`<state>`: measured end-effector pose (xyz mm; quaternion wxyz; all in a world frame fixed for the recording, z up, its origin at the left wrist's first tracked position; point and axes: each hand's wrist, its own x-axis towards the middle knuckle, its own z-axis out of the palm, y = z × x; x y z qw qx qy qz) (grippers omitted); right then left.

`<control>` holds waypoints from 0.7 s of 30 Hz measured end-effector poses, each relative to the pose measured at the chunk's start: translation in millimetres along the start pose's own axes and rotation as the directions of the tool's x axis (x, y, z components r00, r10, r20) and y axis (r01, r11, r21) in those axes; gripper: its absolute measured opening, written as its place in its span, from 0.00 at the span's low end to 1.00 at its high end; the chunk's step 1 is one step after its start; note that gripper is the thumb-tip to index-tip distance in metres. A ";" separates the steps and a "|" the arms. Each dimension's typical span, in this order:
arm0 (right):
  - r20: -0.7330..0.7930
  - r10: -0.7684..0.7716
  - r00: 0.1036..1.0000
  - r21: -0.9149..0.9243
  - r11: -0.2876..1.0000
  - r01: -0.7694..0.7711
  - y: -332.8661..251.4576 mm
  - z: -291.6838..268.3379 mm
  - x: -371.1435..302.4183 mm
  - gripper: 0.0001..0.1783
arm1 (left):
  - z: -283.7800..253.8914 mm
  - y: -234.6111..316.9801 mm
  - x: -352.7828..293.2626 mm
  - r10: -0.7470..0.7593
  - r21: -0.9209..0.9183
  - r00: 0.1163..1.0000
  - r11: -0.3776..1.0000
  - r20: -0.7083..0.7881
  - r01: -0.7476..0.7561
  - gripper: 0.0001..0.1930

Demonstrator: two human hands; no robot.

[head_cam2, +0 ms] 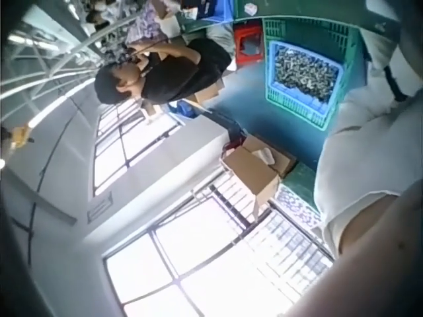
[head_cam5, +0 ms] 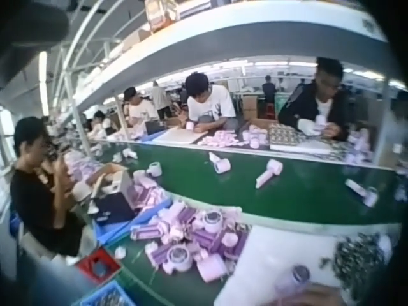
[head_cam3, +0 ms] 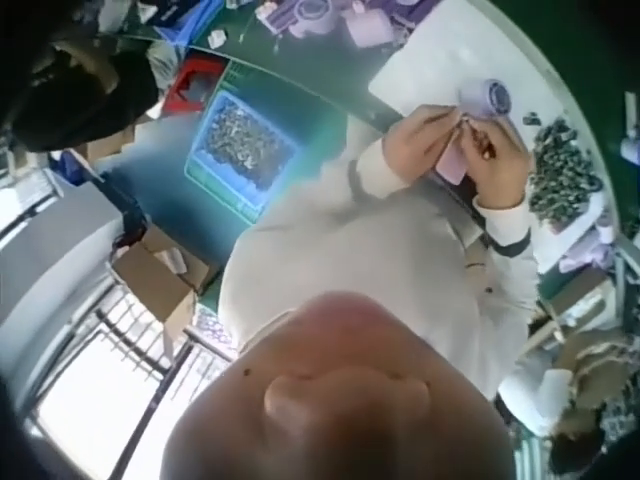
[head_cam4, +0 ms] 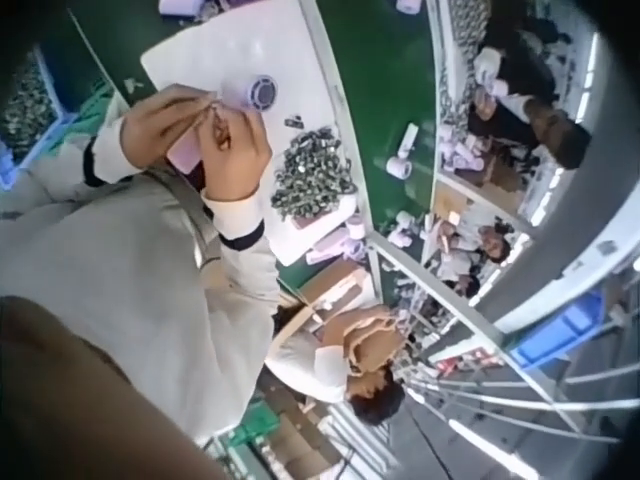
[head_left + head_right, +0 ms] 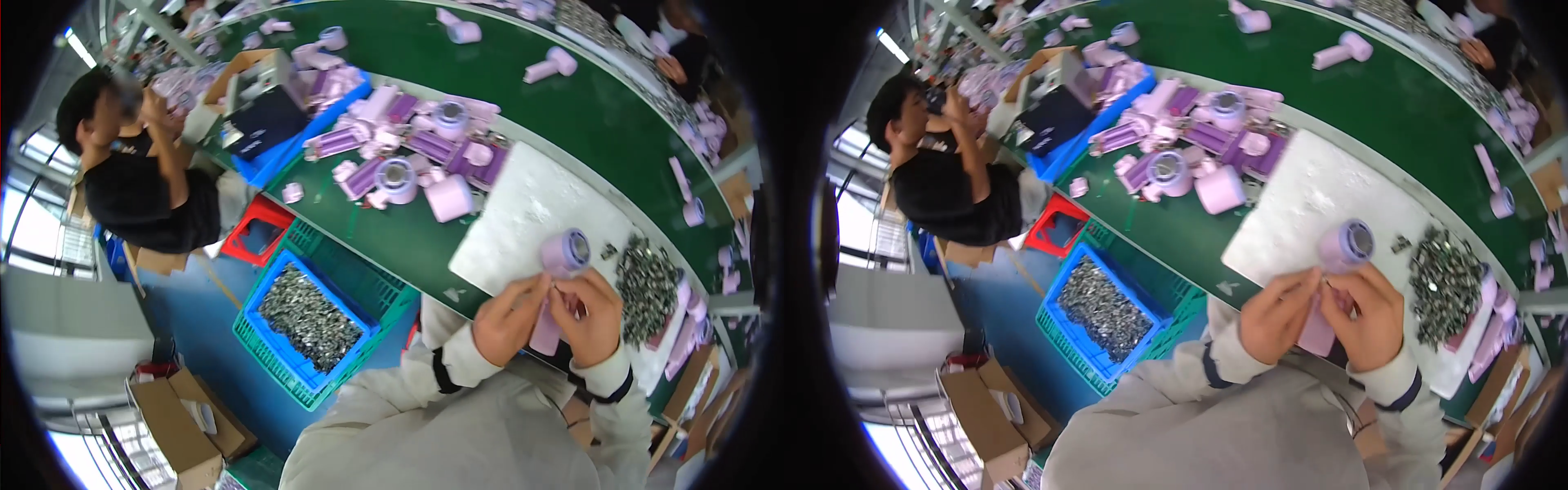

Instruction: The person picks up a circuit board and a pink fan handle, fits the board into the handle by hand, and then places the assembled unit onto the conveyor belt, repeating the process.

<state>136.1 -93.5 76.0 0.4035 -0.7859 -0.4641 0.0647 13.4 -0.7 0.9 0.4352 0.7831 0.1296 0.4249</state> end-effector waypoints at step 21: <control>-0.136 0.189 0.972 -0.398 0.888 -0.228 206.1 -5.8 329.8 0.18 | 108.1 -25.6 72.4 0.031 0.364 0.706 0.841 0.707 -0.401 0.16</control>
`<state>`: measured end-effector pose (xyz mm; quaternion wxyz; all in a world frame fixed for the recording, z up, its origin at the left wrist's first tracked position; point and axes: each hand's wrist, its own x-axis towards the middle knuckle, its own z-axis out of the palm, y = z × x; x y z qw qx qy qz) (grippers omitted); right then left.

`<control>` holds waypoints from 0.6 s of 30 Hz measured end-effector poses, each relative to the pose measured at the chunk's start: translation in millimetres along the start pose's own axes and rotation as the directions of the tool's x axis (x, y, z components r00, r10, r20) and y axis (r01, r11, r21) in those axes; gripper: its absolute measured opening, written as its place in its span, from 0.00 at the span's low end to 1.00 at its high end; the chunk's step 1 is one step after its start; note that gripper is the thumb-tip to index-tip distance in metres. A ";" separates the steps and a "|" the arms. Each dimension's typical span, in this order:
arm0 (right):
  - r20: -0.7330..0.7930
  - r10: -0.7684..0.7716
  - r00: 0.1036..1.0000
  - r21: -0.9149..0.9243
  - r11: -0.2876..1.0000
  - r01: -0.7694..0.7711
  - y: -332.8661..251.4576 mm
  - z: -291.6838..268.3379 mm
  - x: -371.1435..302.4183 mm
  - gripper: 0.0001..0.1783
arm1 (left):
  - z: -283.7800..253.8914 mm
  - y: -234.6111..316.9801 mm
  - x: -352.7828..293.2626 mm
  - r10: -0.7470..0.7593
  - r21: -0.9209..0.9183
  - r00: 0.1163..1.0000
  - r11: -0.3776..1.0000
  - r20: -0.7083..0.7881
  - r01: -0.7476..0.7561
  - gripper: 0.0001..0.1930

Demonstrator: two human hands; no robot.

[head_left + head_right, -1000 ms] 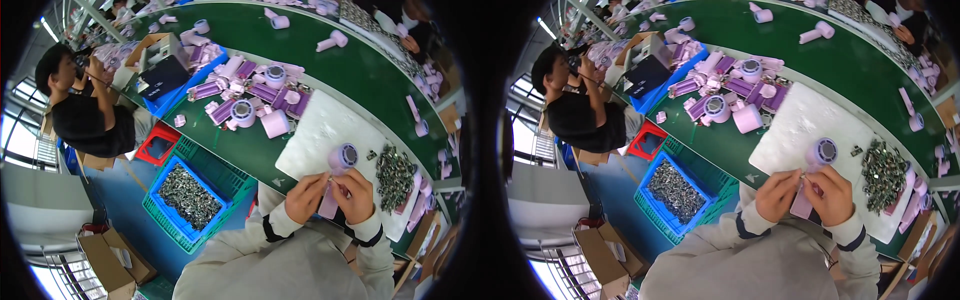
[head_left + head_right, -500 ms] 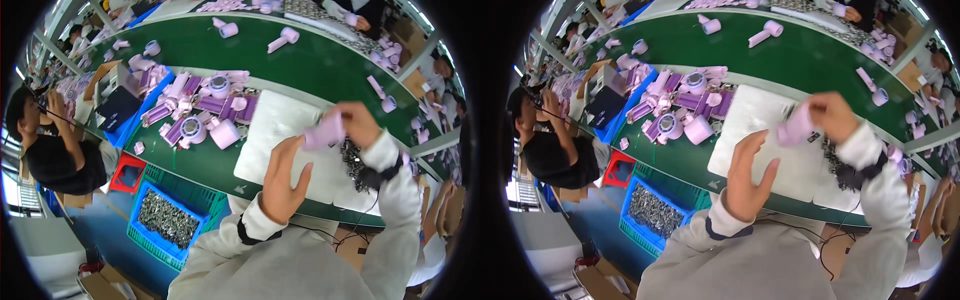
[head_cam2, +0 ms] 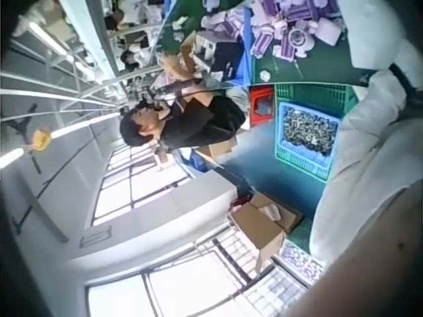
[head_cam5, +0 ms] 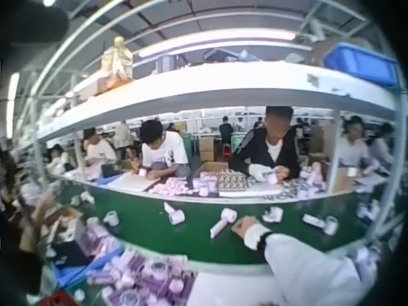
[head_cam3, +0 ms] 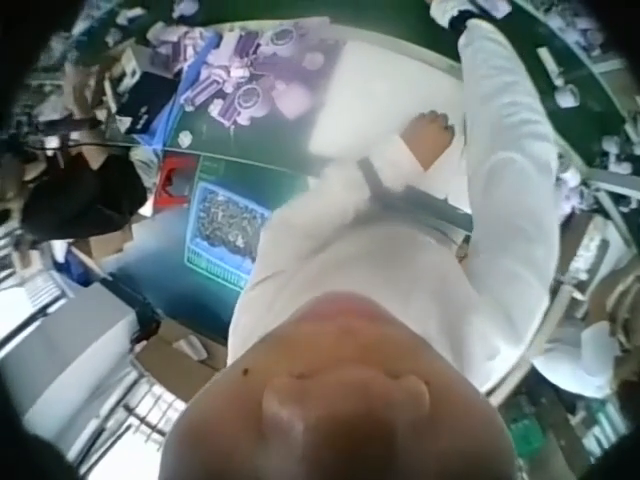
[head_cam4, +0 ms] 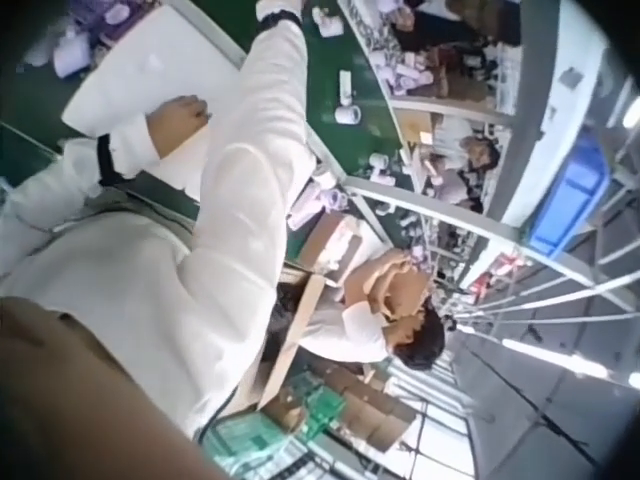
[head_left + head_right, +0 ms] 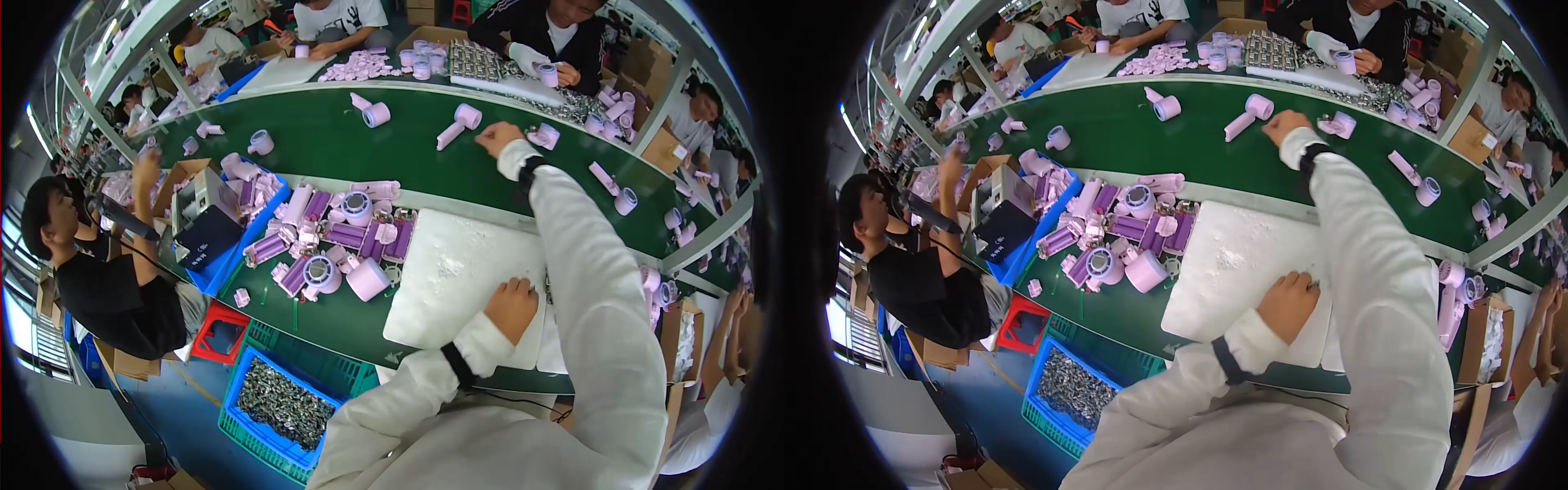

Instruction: The person picks up a circuit board and a pink fan handle, fits the board into the handle by hand, and then places the assembled unit onto the conveyor belt, repeating the process.

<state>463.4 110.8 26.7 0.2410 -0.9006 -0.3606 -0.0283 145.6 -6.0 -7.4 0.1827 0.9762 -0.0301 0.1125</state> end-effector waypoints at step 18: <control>0.857 -0.118 0.502 0.468 0.587 -0.660 -67.6 -88.1 -184.8 0.15 | -85.6 -34.3 -162.0 -0.607 -0.692 0.769 0.643 -0.199 0.329 0.17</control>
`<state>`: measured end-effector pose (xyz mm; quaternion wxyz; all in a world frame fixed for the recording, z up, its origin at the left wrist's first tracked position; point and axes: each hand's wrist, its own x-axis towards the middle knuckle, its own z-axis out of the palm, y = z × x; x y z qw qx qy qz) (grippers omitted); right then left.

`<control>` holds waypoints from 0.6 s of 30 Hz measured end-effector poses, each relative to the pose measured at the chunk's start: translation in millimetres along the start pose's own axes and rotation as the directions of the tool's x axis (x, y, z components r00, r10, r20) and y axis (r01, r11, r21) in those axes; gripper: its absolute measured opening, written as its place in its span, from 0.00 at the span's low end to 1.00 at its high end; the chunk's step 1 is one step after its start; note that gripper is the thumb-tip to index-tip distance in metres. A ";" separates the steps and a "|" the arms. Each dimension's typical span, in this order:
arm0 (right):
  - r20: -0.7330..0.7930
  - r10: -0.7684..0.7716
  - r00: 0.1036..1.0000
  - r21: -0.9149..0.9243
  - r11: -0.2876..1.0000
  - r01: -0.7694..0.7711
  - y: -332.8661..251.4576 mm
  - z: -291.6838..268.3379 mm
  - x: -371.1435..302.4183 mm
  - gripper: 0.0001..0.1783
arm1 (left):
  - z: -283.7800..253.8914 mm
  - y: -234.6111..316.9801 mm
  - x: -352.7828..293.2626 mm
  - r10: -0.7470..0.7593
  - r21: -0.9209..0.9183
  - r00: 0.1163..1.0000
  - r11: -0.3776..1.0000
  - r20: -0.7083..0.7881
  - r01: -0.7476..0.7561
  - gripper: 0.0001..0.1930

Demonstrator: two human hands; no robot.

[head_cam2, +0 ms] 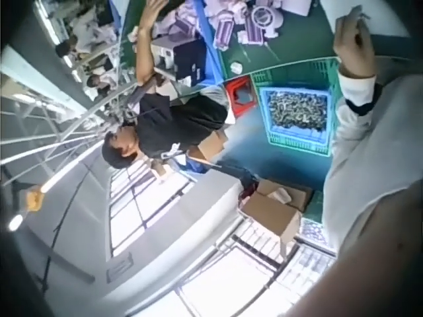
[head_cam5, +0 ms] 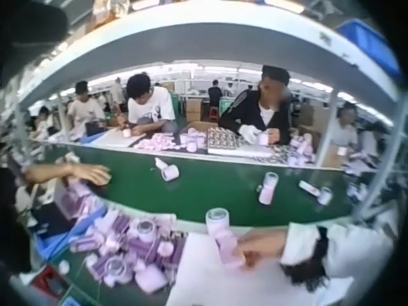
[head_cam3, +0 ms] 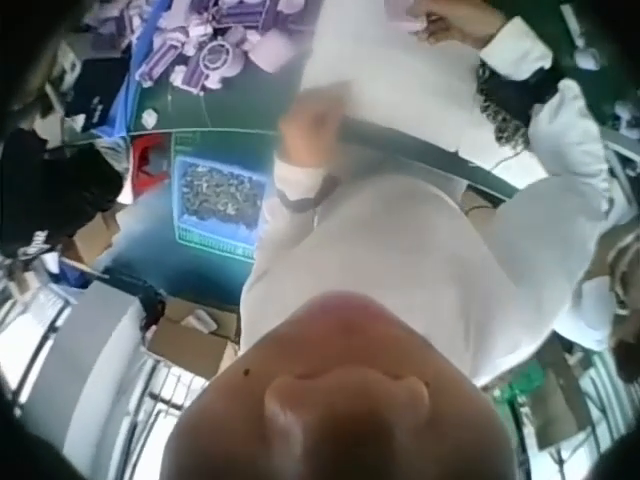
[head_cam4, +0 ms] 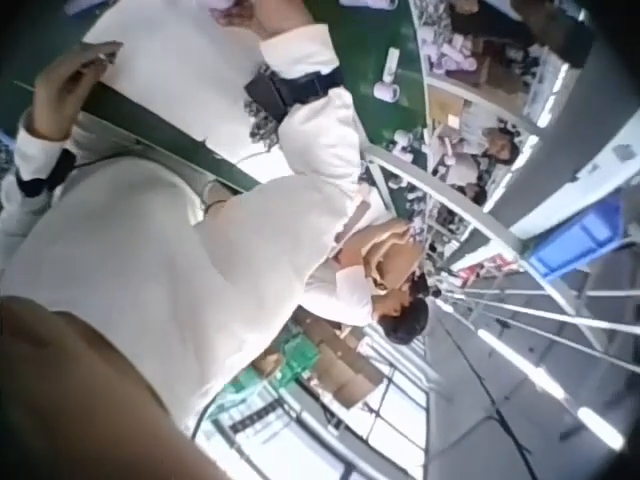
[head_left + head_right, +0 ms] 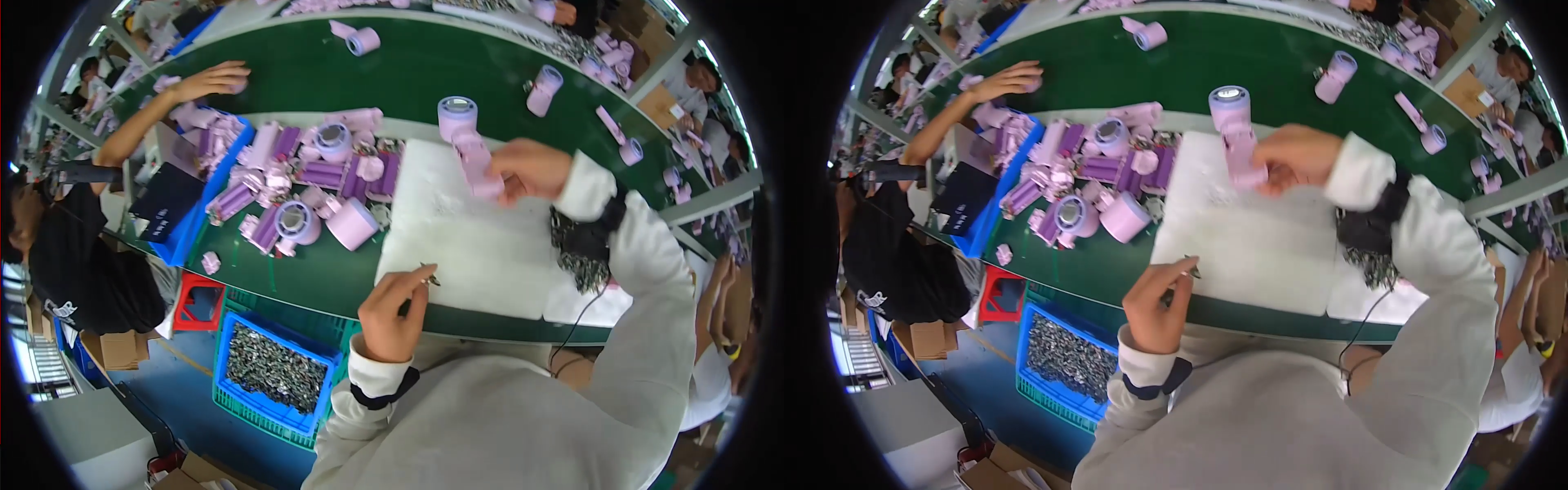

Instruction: The person picks up a circuit board and a pink fan handle, fits the board into the handle by hand, and then places the assembled unit onto the conveyor belt, repeating the process.

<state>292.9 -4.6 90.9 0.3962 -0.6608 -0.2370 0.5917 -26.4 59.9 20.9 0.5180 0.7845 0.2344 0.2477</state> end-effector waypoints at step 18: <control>0.007 -0.742 0.671 -0.944 0.217 0.250 114.7 143.5 -65.3 0.14 | 20.5 -15.1 -37.7 0.088 -0.290 0.991 0.955 0.104 -0.054 0.15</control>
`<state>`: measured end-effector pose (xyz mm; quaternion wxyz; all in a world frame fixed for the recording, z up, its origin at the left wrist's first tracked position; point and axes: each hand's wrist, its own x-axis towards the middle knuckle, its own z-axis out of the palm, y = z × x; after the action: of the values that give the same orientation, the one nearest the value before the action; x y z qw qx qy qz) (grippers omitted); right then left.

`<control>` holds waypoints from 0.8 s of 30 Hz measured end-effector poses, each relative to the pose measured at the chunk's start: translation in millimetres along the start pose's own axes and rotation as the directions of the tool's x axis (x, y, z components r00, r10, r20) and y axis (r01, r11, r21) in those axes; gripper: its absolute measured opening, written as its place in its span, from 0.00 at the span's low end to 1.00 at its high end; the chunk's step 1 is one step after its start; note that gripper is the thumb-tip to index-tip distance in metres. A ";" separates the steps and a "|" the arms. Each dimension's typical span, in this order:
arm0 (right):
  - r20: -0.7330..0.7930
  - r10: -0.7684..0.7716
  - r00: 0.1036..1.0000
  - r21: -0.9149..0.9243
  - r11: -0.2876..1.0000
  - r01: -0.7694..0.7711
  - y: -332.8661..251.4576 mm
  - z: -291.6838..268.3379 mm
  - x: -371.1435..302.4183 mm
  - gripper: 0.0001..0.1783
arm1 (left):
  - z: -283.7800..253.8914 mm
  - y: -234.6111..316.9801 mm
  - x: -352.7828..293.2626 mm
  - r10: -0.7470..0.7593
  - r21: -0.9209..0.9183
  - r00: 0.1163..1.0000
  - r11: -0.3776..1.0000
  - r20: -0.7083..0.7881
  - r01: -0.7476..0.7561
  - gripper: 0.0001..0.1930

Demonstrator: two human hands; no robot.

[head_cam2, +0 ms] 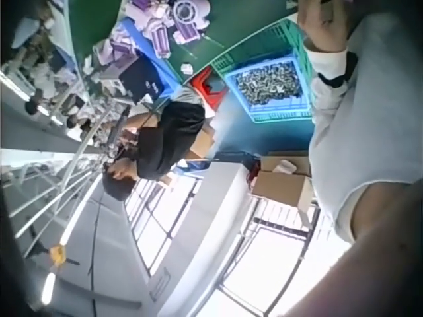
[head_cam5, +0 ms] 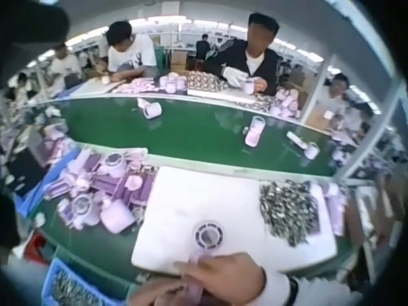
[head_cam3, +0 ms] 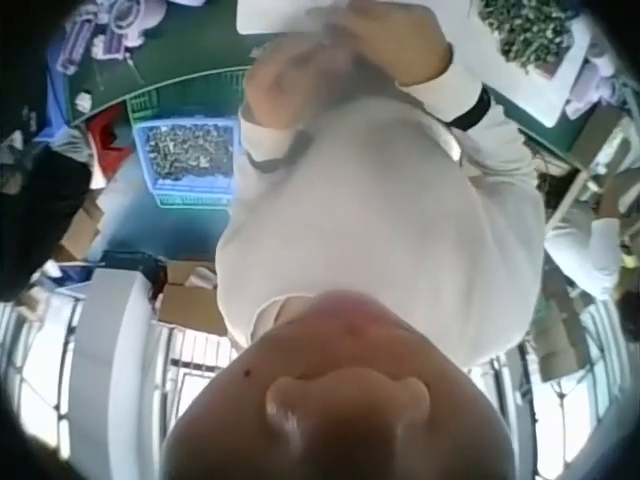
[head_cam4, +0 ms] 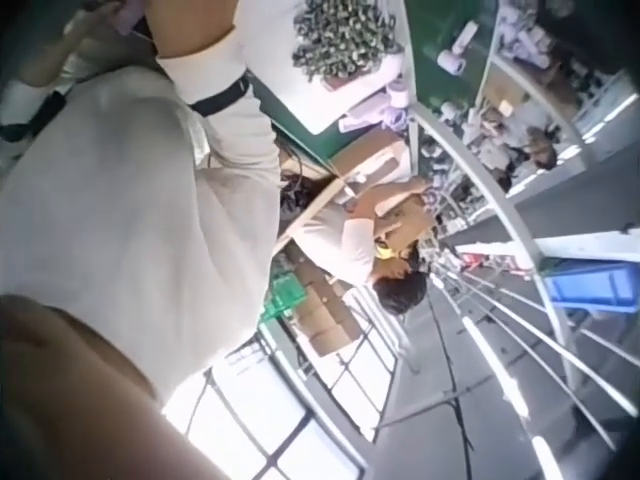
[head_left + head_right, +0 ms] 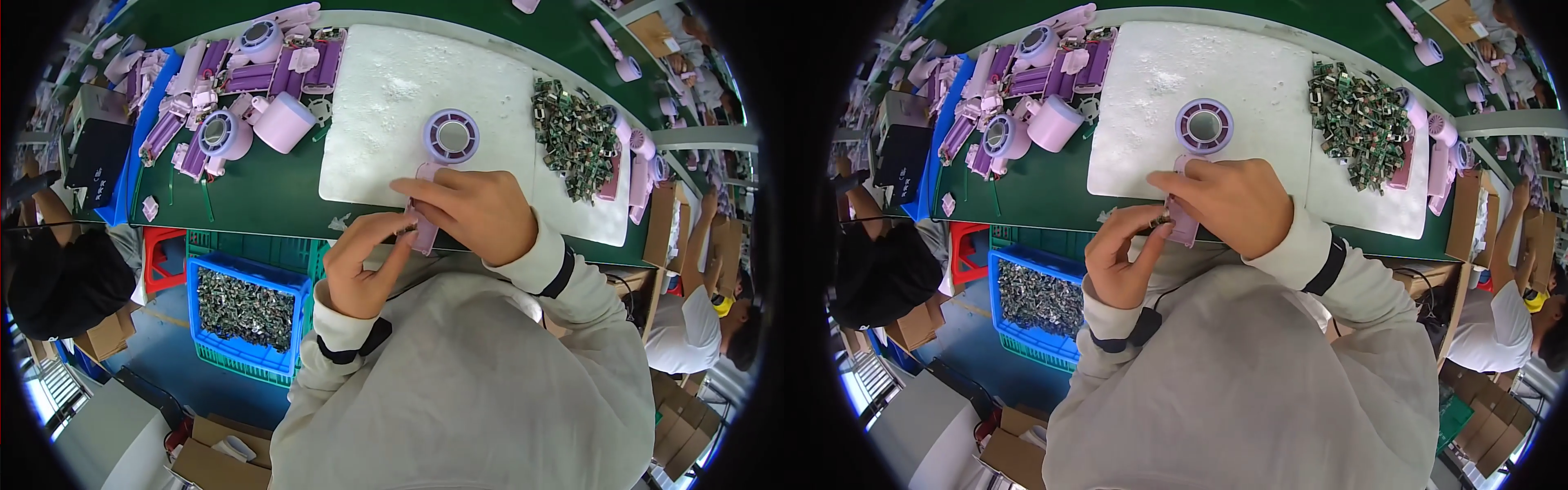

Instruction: The person picks up a circuit board and a pink fan handle, fits the board into the handle by hand, and then places the assembled unit onto the conveyor belt, repeating the process.

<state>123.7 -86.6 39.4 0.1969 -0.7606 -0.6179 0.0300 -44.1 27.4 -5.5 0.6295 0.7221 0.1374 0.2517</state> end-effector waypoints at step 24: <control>-0.166 -0.099 0.981 0.013 0.995 0.103 25.1 24.7 5.5 0.05 | 5.2 -7.5 19.4 -0.169 -0.174 0.963 0.976 -0.208 0.134 0.13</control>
<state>141.1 -78.9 9.4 0.2570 -0.7260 -0.6368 -0.0366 -24.2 34.3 -9.6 0.6832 0.6245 0.2412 0.2917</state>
